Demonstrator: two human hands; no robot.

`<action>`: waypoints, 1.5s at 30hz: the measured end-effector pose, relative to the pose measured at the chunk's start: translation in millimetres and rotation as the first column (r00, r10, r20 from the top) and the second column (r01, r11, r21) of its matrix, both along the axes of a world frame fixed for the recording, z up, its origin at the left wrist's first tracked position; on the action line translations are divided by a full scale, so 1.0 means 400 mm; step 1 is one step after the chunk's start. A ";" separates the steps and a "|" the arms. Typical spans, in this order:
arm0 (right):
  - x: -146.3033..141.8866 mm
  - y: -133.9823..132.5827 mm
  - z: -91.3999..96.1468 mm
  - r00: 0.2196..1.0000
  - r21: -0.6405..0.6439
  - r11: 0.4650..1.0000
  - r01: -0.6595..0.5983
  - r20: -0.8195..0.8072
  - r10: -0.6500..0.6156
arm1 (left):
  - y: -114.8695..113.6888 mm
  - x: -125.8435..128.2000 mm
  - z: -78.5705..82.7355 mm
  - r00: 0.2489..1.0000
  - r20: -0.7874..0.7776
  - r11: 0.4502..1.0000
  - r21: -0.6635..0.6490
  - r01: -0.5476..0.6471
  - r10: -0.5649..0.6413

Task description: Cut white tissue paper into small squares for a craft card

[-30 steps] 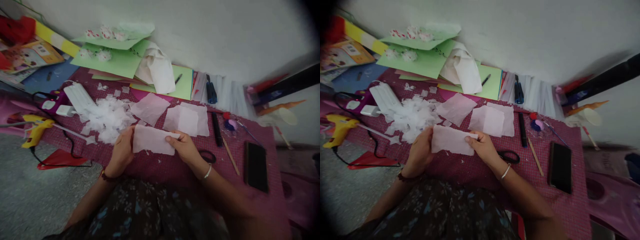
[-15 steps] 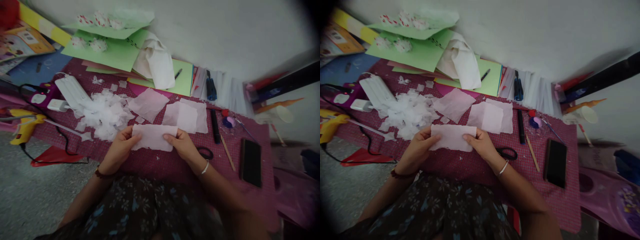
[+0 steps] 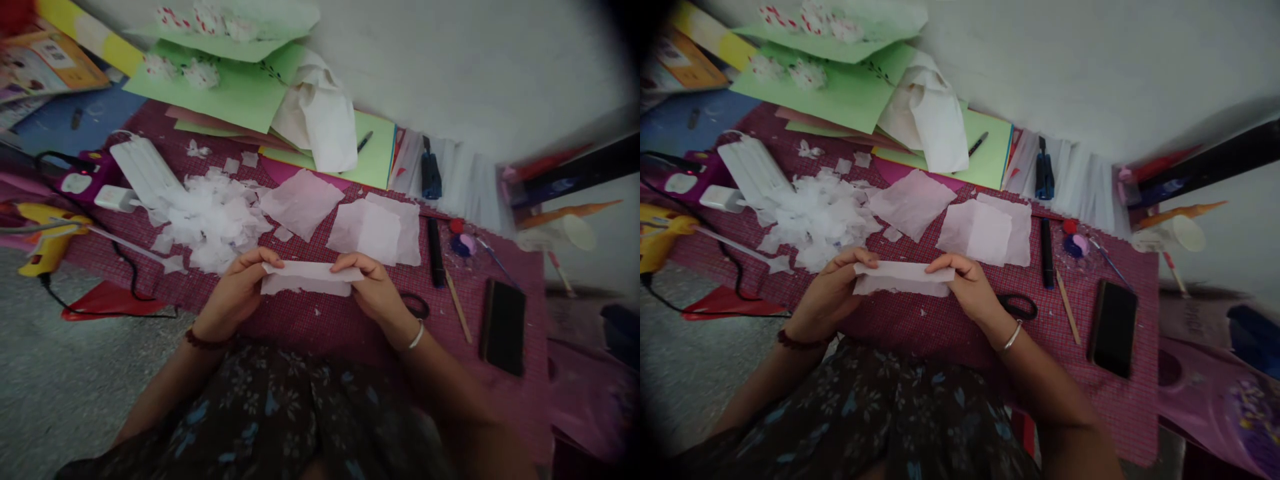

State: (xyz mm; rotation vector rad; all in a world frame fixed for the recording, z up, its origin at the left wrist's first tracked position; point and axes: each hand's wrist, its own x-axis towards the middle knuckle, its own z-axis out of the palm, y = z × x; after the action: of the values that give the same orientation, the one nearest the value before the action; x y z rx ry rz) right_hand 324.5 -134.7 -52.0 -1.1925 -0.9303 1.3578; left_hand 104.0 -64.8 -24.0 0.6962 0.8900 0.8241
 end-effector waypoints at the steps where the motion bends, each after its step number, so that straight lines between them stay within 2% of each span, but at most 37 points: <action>1: 0.001 -0.001 -0.001 1.000 0.015 1.000 -0.006 -0.006 0.006 | 0.000 -0.001 0.000 1.000 0.000 1.000 0.011 -0.002 0.002; 5: 0.004 0.000 0.003 0.998 0.065 0.997 -0.047 -0.028 0.049 | -0.001 -0.006 0.001 1.000 -0.008 0.997 0.072 0.004 -0.004; 12: 0.007 0.005 0.012 0.997 0.106 0.991 -0.080 0.002 0.080 | 0.004 -0.019 0.004 0.993 0.072 0.981 0.177 0.083 -0.097; 14: 0.011 0.003 0.018 0.995 0.118 0.988 -0.099 0.020 0.097 | 0.003 -0.020 0.008 0.995 0.046 0.978 0.191 0.078 -0.088; 19: 0.021 0.001 0.059 0.970 0.141 0.965 -0.223 0.130 0.205 | -0.013 -0.012 0.012 0.984 -0.169 0.978 0.208 -0.024 0.060; 22: 0.016 0.003 0.078 0.947 0.114 0.966 -0.232 0.253 0.198 | -0.018 -0.006 0.009 0.968 -0.153 0.952 0.263 -0.155 0.199; 25: 0.001 0.004 0.074 0.934 0.082 0.984 -0.160 0.335 0.124 | -0.012 -0.005 0.012 0.951 -0.078 0.920 0.288 -0.266 0.299; 29: -0.022 0.001 0.052 0.967 0.027 0.999 -0.046 0.252 0.038 | -0.005 -0.002 0.019 0.939 0.072 0.921 0.186 -0.343 0.335; 31: -0.031 0.001 0.042 0.984 -0.020 1.000 0.019 0.180 -0.015 | -0.011 0.007 0.014 0.925 0.214 0.945 0.016 -0.326 0.315; 33: -0.038 0.002 0.034 0.990 -0.060 0.996 0.066 0.128 -0.058 | -0.025 0.024 0.003 0.903 0.348 0.961 -0.200 -0.190 0.251; 35: -0.044 0.003 0.030 0.992 -0.080 0.995 0.064 0.111 -0.055 | -0.042 0.043 -0.009 0.883 0.435 0.940 -0.339 -0.023 0.179; 37: -0.046 0.003 0.031 0.990 -0.091 0.995 0.041 0.140 -0.028 | -0.057 0.059 -0.018 0.877 0.464 0.930 -0.363 0.060 0.124; 39: -0.045 0.003 0.036 0.981 -0.100 0.995 0.009 0.193 0.011 | -0.066 0.068 -0.022 0.902 0.427 0.943 -0.320 0.089 0.060; 42: -0.043 -0.001 0.047 0.956 -0.065 0.997 -0.042 0.287 0.059 | -0.069 0.071 -0.024 0.964 0.266 0.964 -0.259 0.061 0.011; 45: -0.043 -0.006 0.061 0.915 0.024 0.995 -0.095 0.395 0.078 | -0.068 0.067 -0.029 0.990 0.134 0.966 -0.260 -0.005 0.041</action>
State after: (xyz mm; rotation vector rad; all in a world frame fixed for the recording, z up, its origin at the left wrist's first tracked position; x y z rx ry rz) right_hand 307.3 -137.2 -27.8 -1.4366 -1.3029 1.1777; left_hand 130.9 -92.2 -35.8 0.3955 0.8623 0.7505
